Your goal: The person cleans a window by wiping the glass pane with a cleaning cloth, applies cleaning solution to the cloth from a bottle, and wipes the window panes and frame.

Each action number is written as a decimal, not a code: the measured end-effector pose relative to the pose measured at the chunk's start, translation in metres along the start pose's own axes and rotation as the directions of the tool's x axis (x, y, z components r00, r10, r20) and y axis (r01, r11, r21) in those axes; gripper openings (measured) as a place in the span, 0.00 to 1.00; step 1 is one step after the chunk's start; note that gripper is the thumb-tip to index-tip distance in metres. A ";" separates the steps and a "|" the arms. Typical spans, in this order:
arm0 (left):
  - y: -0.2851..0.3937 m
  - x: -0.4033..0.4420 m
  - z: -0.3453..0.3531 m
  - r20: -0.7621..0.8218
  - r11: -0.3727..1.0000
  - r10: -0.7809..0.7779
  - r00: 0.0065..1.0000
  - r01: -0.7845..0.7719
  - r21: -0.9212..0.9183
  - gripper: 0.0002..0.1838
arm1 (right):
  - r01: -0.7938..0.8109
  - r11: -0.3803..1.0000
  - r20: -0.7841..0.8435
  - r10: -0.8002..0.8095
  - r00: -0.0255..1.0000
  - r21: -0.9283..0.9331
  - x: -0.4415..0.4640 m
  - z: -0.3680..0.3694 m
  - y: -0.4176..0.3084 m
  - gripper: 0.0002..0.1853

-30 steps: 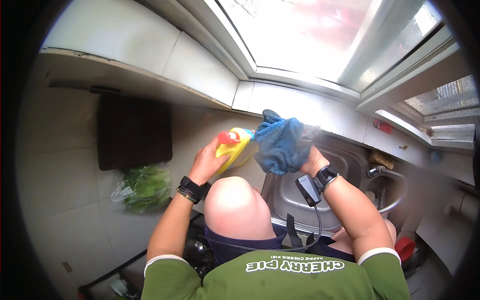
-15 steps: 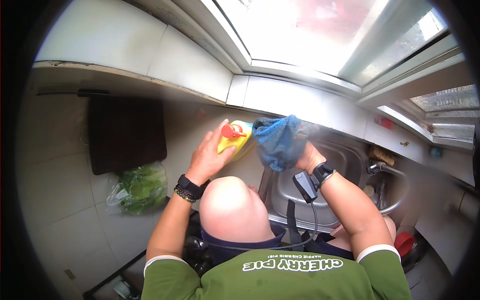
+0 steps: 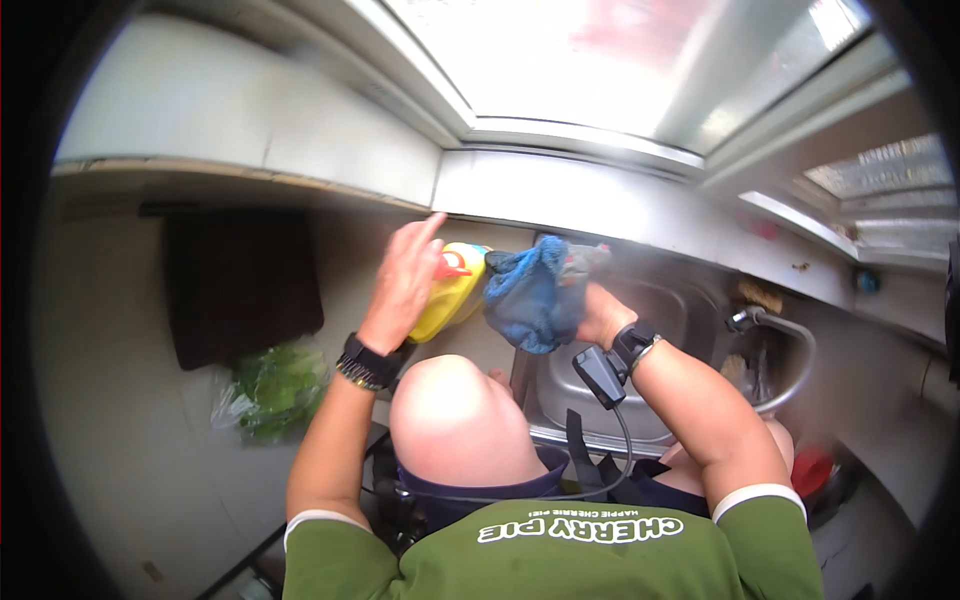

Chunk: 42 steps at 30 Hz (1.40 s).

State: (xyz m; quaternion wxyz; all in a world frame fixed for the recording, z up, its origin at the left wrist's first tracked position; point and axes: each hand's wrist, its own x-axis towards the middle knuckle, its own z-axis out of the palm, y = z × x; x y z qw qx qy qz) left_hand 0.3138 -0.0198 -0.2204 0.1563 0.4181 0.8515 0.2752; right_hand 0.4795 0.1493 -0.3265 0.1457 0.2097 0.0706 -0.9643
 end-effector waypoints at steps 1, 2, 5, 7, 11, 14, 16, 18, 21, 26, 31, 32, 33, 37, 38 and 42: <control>0.008 0.000 -0.007 -0.002 0.999 -0.020 1.000 0.020 0.029 0.20 | -0.022 1.000 -0.022 0.022 1.000 0.002 -0.005 0.000 -0.002 0.15; 0.017 0.001 -0.017 -0.007 0.998 0.018 1.000 -0.017 0.057 0.23 | -0.031 0.998 -0.011 0.030 0.999 -0.059 -0.013 -0.001 -0.007 0.15; 0.059 0.016 -0.049 0.072 0.997 0.060 0.996 -0.063 0.038 0.26 | 0.014 0.977 0.003 -0.014 1.000 -0.212 -0.043 0.008 -0.023 0.14; 0.093 0.029 -0.063 0.144 0.994 0.114 0.983 -0.112 -0.021 0.26 | 0.014 0.967 -0.037 -0.024 0.999 -0.253 -0.069 0.019 -0.039 0.16; 0.141 0.070 -0.031 0.285 0.938 0.340 0.896 -0.303 -0.168 0.27 | 0.023 0.959 -0.041 -0.036 0.999 -0.282 -0.114 0.028 -0.071 0.20; 0.154 0.088 -0.001 0.473 0.961 0.267 0.840 -0.198 -0.192 0.27 | 0.151 0.949 0.014 -0.154 0.988 -0.277 -0.133 0.026 -0.081 0.22; 0.153 0.087 0.001 0.403 0.936 0.350 0.845 -0.328 -0.127 0.26 | 0.194 0.951 0.035 -0.191 0.981 -0.239 -0.139 0.024 -0.082 0.22; 0.146 0.078 -0.014 0.324 0.919 0.371 0.870 -0.394 0.006 0.26 | 0.194 0.956 0.070 -0.183 0.981 -0.219 -0.131 0.025 -0.081 0.21; 0.087 0.066 -0.033 0.200 0.960 0.210 0.957 -0.241 0.144 0.25 | 0.519 0.633 0.356 -0.377 0.855 -0.575 -0.072 -0.004 -0.061 0.19; 0.004 0.021 -0.025 0.161 0.983 0.095 0.982 -0.118 0.143 0.23 | 0.314 0.939 0.241 -0.276 0.931 -0.139 -0.015 0.025 -0.025 0.21; 0.008 0.009 -0.005 0.166 0.998 -0.038 0.985 0.044 -0.035 0.22 | 0.262 0.965 0.101 -0.258 0.961 -0.026 0.002 0.030 -0.001 0.26; 0.008 0.010 -0.001 0.151 0.996 -0.056 0.987 0.065 -0.056 0.22 | 0.304 0.951 0.110 -0.298 0.948 -0.046 0.010 0.021 0.000 0.26; 0.009 0.010 0.002 0.138 0.993 -0.077 0.987 0.089 -0.083 0.22 | 0.274 0.962 0.101 -0.275 0.956 0.022 0.006 0.026 -0.003 0.28; 0.008 0.008 0.008 0.108 0.987 -0.108 0.988 0.119 -0.106 0.22 | 0.262 0.960 0.056 -0.268 0.962 0.097 0.019 0.024 0.003 0.28; 0.007 0.008 0.008 0.104 0.990 -0.097 0.990 0.107 -0.090 0.21 | 0.251 0.963 0.058 -0.258 0.964 0.103 0.021 0.024 0.004 0.28; 0.002 0.007 0.011 0.053 0.993 -0.023 0.998 0.016 0.119 0.21 | 0.187 0.971 0.065 -0.198 0.978 0.146 0.018 0.030 0.006 0.28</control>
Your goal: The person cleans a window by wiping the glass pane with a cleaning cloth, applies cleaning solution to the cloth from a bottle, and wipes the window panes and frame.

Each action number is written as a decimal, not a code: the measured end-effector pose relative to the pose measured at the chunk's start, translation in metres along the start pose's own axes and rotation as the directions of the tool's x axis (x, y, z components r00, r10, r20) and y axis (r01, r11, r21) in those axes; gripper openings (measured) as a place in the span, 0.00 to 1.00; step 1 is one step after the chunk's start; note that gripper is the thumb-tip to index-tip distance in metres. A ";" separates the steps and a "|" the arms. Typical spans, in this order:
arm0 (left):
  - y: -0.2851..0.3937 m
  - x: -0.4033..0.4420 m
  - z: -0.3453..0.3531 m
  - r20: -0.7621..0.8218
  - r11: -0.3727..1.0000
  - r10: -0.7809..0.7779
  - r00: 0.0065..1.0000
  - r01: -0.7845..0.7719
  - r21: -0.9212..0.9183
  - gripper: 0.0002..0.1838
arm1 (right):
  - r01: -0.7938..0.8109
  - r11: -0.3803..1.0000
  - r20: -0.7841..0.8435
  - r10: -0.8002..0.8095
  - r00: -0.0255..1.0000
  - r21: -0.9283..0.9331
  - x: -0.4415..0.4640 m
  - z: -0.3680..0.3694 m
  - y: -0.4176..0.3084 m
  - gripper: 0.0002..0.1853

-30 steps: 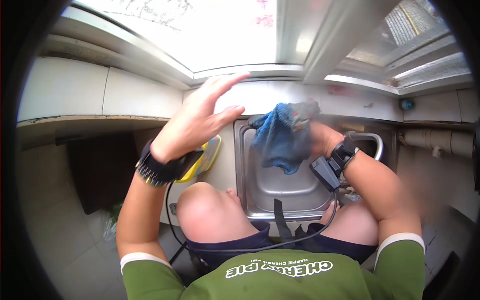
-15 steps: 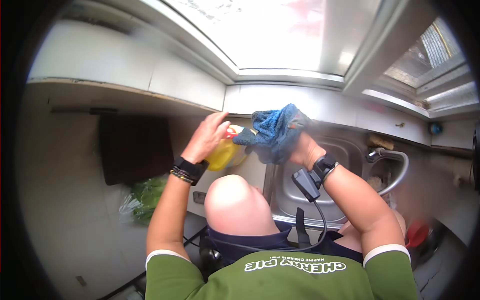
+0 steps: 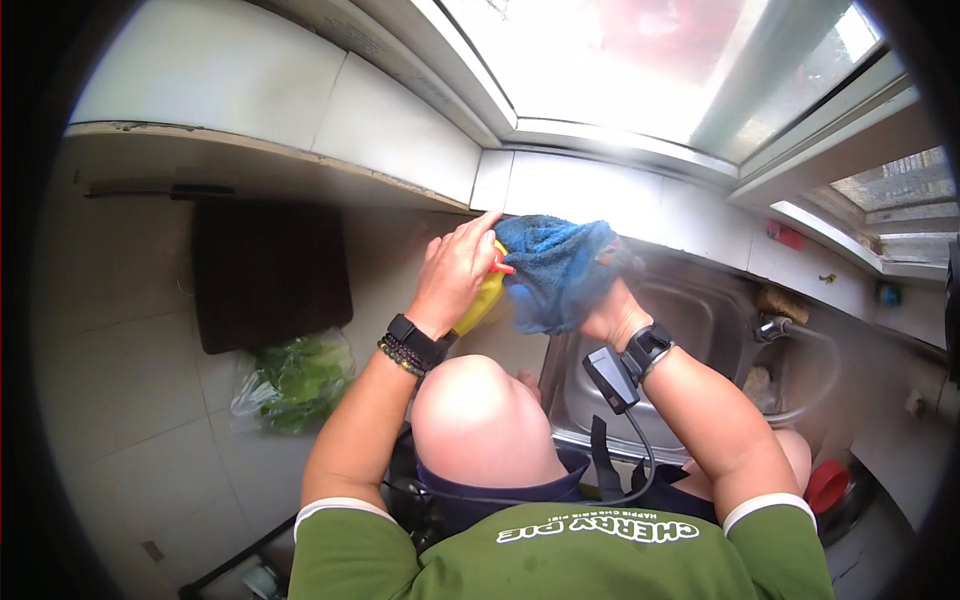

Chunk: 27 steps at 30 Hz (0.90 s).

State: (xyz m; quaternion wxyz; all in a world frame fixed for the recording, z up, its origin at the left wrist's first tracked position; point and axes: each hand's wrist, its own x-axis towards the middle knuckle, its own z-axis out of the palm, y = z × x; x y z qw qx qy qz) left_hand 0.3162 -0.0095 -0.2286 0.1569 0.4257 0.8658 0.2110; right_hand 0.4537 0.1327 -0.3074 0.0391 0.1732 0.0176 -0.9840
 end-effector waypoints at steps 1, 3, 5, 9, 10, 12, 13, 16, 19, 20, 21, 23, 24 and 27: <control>0.001 -0.001 0.000 -0.016 0.999 0.002 1.000 -0.001 0.034 0.21 | -0.025 1.000 -0.002 0.025 1.000 0.017 -0.001 0.001 0.002 0.28; 0.000 -0.001 -0.001 -0.031 0.995 0.008 0.999 -0.005 0.095 0.21 | -0.030 0.999 0.011 0.031 0.999 -0.044 0.001 -0.003 0.007 0.28; 0.000 -0.001 0.000 -0.026 0.990 0.012 1.000 -0.008 0.144 0.21 | -0.051 0.998 0.015 0.051 0.999 -0.039 0.000 -0.010 0.011 0.29; 0.002 -0.003 0.006 -0.005 0.983 -0.019 1.000 0.020 0.180 0.20 | -0.113 0.994 0.015 0.113 0.994 0.012 0.000 -0.021 0.016 0.28; 0.004 -0.002 0.005 -0.010 0.980 -0.019 1.000 0.020 0.200 0.20 | -0.121 0.993 0.015 0.121 0.992 0.005 0.001 -0.022 0.016 0.28; 0.003 -0.001 0.008 -0.013 0.975 -0.010 1.000 0.013 0.223 0.20 | -0.100 0.995 -0.001 0.100 0.995 -0.021 0.002 -0.024 0.017 0.28; -0.001 0.000 0.010 -0.011 0.974 -0.002 1.000 0.005 0.227 0.20 | -0.089 0.995 -0.009 0.088 0.996 -0.034 0.002 -0.025 0.018 0.28; -0.006 0.002 0.009 0.013 0.974 0.013 1.000 -0.016 0.224 0.20 | -0.105 0.994 0.006 0.106 0.994 -0.029 0.002 -0.023 0.018 0.27; 0.000 0.000 0.001 0.064 0.981 -0.053 0.997 0.040 0.188 0.20 | -0.100 0.993 0.001 0.101 0.995 -0.060 -0.001 -0.017 0.014 0.27; 0.003 0.000 -0.001 0.092 0.983 -0.081 0.992 0.065 0.171 0.21 | -0.094 0.993 -0.005 0.094 0.996 -0.067 0.000 -0.019 0.013 0.27; 0.007 -0.002 -0.004 0.078 0.986 -0.070 0.994 0.057 0.157 0.22 | -0.088 0.994 -0.017 0.087 0.996 -0.072 0.000 -0.021 0.013 0.26; 0.006 -0.003 -0.005 0.059 0.992 -0.070 0.996 0.064 0.109 0.22 | -0.085 0.994 -0.008 0.085 0.996 -0.068 -0.004 -0.025 0.011 0.25; 0.006 -0.003 -0.006 0.047 0.994 -0.070 0.996 0.066 0.084 0.23 | -0.082 0.995 -0.011 0.082 0.997 -0.059 -0.005 -0.026 0.010 0.25; 0.011 -0.002 -0.014 0.027 0.988 -0.065 0.997 0.061 0.141 0.24 | -0.056 0.997 0.000 0.056 0.998 -0.046 -0.008 -0.024 -0.003 0.24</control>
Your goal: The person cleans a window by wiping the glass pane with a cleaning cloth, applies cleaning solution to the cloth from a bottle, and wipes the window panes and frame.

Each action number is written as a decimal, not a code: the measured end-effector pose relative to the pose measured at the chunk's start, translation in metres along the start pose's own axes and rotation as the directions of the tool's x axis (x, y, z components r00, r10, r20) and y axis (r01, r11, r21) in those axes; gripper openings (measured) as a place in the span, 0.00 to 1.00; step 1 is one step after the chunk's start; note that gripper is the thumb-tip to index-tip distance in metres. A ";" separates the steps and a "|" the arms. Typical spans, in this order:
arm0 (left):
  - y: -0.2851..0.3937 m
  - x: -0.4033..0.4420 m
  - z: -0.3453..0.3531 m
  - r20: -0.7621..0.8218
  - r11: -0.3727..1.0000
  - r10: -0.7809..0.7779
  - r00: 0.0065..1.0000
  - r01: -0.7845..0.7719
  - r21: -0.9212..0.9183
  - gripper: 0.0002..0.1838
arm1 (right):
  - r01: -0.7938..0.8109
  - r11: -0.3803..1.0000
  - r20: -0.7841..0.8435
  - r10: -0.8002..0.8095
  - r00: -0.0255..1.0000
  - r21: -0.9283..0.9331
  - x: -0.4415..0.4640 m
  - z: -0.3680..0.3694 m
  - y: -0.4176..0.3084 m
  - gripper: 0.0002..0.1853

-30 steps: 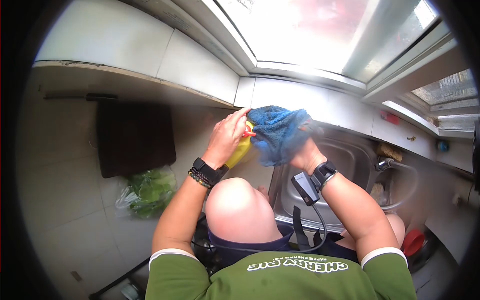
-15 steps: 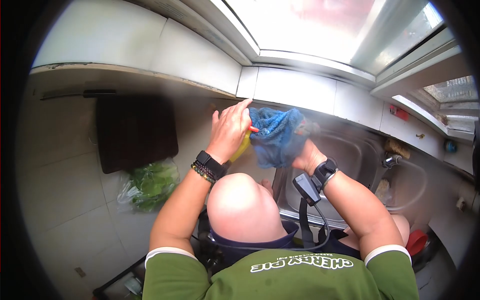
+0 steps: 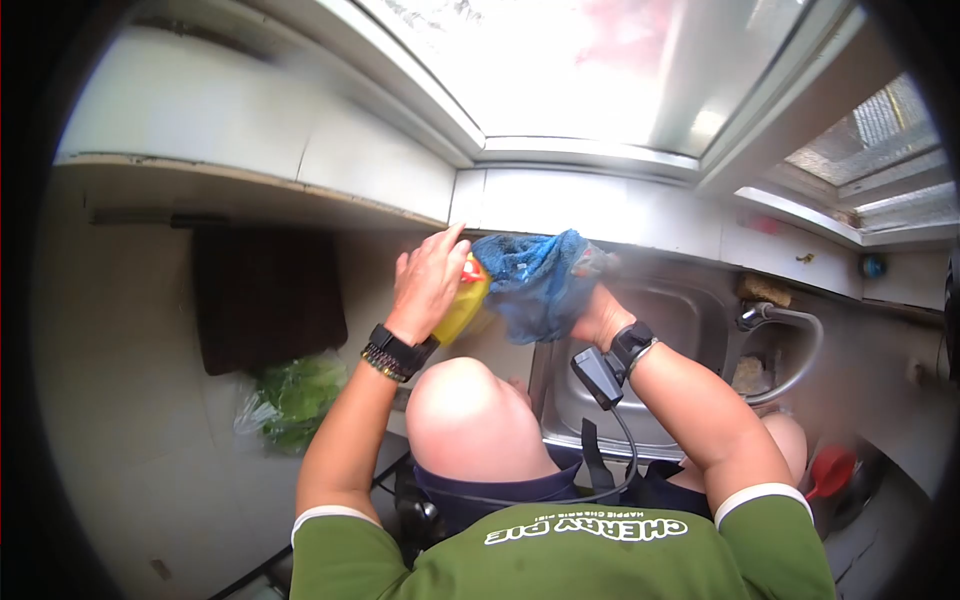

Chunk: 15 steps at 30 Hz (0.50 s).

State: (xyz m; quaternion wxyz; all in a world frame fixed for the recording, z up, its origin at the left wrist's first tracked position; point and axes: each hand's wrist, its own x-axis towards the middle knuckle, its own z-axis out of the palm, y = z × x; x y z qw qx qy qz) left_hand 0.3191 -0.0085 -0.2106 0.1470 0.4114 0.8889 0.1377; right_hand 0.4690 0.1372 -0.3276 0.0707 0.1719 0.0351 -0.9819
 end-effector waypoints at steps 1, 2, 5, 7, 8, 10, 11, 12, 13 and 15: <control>0.003 0.001 -0.004 -0.022 1.000 0.018 1.000 -0.017 0.023 0.24 | 0.010 1.000 0.014 -0.010 1.000 0.001 -0.004 0.003 -0.007 0.24; 0.006 0.002 -0.011 -0.060 0.997 0.070 0.996 -0.070 0.010 0.24 | 0.018 1.000 0.027 -0.018 0.999 0.002 -0.007 0.005 -0.014 0.24; 0.038 0.013 -0.041 -0.126 0.970 0.150 0.981 -0.170 -0.172 0.23 | 0.066 0.998 0.108 -0.067 0.992 0.010 -0.013 0.016 -0.037 0.24; 0.064 0.023 -0.059 -0.095 0.914 0.125 0.988 -0.152 -0.377 0.27 | 0.179 0.961 0.288 -0.114 0.951 -0.211 -0.016 0.017 -0.050 0.26; 0.070 0.031 -0.058 -0.081 0.852 0.089 0.993 -0.118 -0.511 0.30 | 0.283 0.892 0.373 -0.144 0.917 -0.351 -0.017 0.019 -0.057 0.26; 0.081 0.048 -0.053 0.018 0.664 0.059 0.998 -0.026 -0.747 0.40 | 0.307 0.887 0.459 -0.126 0.879 -0.345 -0.027 0.041 -0.076 0.28; 0.084 0.052 -0.049 0.048 0.642 0.072 0.996 -0.009 -0.767 0.41 | 0.544 0.512 0.526 -0.195 0.828 -0.665 -0.035 0.053 -0.086 0.27; 0.075 0.063 -0.038 0.190 0.532 0.129 0.973 0.094 -0.842 0.42 | 0.614 -0.011 0.600 -0.220 0.769 -0.790 -0.044 0.066 -0.096 0.27; 0.076 0.072 -0.033 0.314 0.422 0.209 0.926 0.205 -0.883 0.44 | 0.552 -0.355 0.641 -0.219 0.735 -0.754 -0.055 0.074 -0.106 0.27; 0.079 0.073 -0.030 0.486 0.336 0.318 0.814 0.382 -0.861 0.44 | 0.513 -0.481 0.675 -0.261 0.690 -0.711 -0.073 0.080 -0.125 0.26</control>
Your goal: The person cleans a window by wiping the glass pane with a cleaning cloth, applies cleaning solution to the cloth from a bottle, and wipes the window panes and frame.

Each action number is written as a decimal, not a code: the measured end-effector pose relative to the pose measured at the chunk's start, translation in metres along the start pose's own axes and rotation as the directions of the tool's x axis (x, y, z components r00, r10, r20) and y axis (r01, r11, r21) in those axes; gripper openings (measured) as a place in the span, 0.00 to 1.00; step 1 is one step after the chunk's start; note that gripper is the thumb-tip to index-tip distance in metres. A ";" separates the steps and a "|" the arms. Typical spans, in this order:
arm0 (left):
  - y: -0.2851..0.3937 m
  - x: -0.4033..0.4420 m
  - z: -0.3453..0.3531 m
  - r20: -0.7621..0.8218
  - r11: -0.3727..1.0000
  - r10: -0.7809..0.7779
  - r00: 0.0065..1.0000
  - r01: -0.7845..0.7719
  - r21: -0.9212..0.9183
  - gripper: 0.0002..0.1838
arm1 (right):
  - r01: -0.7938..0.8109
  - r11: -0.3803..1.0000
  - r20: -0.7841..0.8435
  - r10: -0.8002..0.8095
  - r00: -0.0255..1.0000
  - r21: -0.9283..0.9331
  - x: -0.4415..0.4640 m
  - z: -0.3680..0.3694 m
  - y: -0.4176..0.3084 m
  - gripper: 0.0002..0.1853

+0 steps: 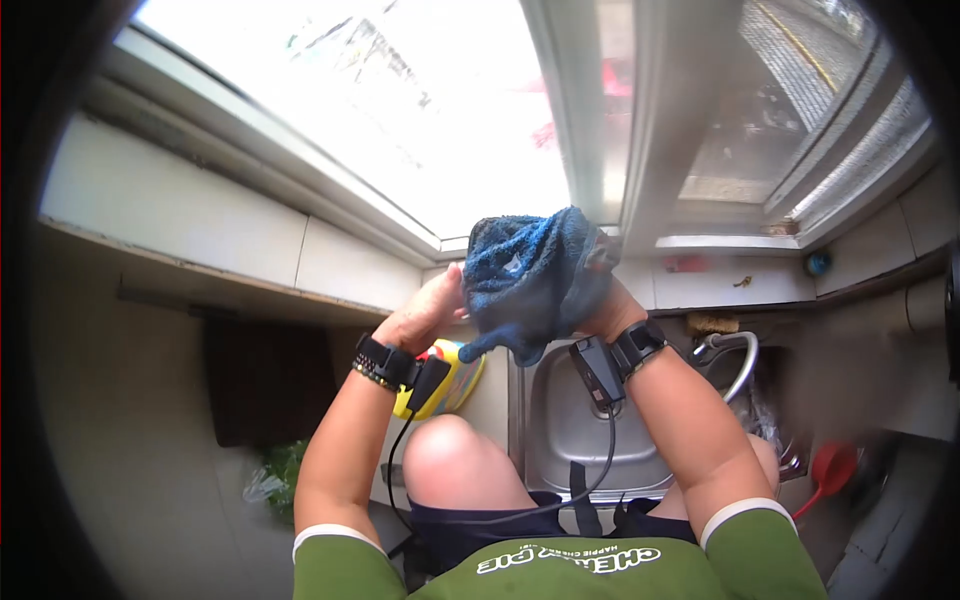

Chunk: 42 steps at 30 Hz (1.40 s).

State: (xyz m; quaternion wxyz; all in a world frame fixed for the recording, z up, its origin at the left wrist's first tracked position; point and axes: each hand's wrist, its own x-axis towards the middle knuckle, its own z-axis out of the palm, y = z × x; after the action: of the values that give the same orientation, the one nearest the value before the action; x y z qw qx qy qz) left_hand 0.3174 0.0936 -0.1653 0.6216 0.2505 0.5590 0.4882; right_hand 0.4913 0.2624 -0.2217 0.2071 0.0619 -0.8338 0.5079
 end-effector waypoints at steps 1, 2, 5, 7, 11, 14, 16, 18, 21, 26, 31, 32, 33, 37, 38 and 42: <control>0.002 0.001 0.006 0.040 0.997 -0.007 0.999 0.010 -0.082 0.41 | -0.019 0.977 -0.037 0.028 0.999 0.213 -0.003 -0.010 0.003 0.26; -0.003 0.002 -0.001 -0.026 0.998 -0.041 0.999 0.039 -0.053 0.35 | -0.041 0.978 -0.071 0.056 0.996 0.204 -0.006 -0.011 0.011 0.25; 0.017 0.002 0.028 -0.125 0.942 0.119 0.985 -0.152 -0.298 0.19 | -0.079 0.945 -0.193 0.146 0.970 0.318 -0.019 -0.017 0.025 0.24; 0.010 0.011 0.026 -0.245 0.876 0.131 0.961 -0.227 -0.425 0.22 | -0.206 0.801 -0.094 0.185 0.978 -0.562 -0.009 -0.019 0.001 0.22; 0.020 0.018 0.053 -0.237 0.798 0.206 0.949 -0.303 -0.521 0.25 | -0.074 0.891 -0.276 -0.058 0.959 -0.447 0.003 0.000 -0.032 0.18; 0.020 0.022 0.080 -0.359 0.856 0.213 0.909 -0.350 -0.379 0.29 | -0.078 0.920 -0.369 -0.075 0.926 -0.384 0.009 0.041 -0.032 0.15; -0.005 0.027 0.053 -0.184 0.869 0.145 0.972 -0.214 -0.446 0.32 | -0.087 0.902 -0.419 -0.109 0.901 -0.423 0.015 0.069 -0.026 0.13; -0.002 0.021 0.079 -0.213 0.849 0.139 0.967 -0.227 -0.478 0.37 | -0.103 0.849 -0.434 -0.158 0.887 -0.519 0.020 0.082 -0.017 0.11; -0.002 0.014 0.106 -0.254 0.892 0.133 0.958 -0.228 -0.390 0.41 | -0.126 0.794 -0.401 -0.158 0.903 -0.595 0.022 0.067 -0.003 0.09; 0.009 0.031 0.090 -0.137 0.894 0.040 0.990 -0.097 -0.437 0.46 | -0.146 0.967 -0.335 0.069 0.940 -0.210 0.027 0.053 -0.016 0.09; 0.042 0.035 0.101 -0.035 0.948 0.318 0.948 -0.316 0.037 0.41 | -0.134 0.990 -0.249 0.138 0.959 0.033 -0.001 0.027 -0.039 0.12; 0.048 0.030 0.116 0.024 0.871 0.378 0.926 -0.364 0.330 0.40 | -0.202 0.978 -0.177 0.189 0.966 -0.057 -0.012 -0.004 -0.048 0.12; 0.056 0.030 0.115 -0.037 0.976 0.218 0.975 -0.218 -0.004 0.37 | -0.215 0.976 -0.187 0.216 0.958 0.026 -0.023 -0.022 -0.052 0.13; 0.122 0.019 0.147 0.240 0.658 0.314 0.919 -0.393 0.642 0.24 | -0.084 0.716 -0.338 0.426 0.839 0.693 -0.062 -0.101 -0.108 0.22; 0.134 0.020 0.152 0.293 0.524 0.421 0.858 -0.494 0.694 0.24 | 0.023 0.621 -0.382 0.453 0.806 0.784 -0.067 -0.124 -0.125 0.22; 0.159 0.032 0.174 0.368 -0.219 0.886 0.283 -0.446 0.868 0.23 | 0.586 0.293 -0.651 0.439 0.620 0.756 -0.097 -0.193 -0.161 0.26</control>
State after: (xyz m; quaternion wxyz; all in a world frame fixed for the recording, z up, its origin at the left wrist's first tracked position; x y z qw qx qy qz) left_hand 0.4257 0.2263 0.0003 -0.1567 0.6996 0.5796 0.3874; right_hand 0.6844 0.3437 -0.0519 0.4920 -0.0101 -0.1713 0.8535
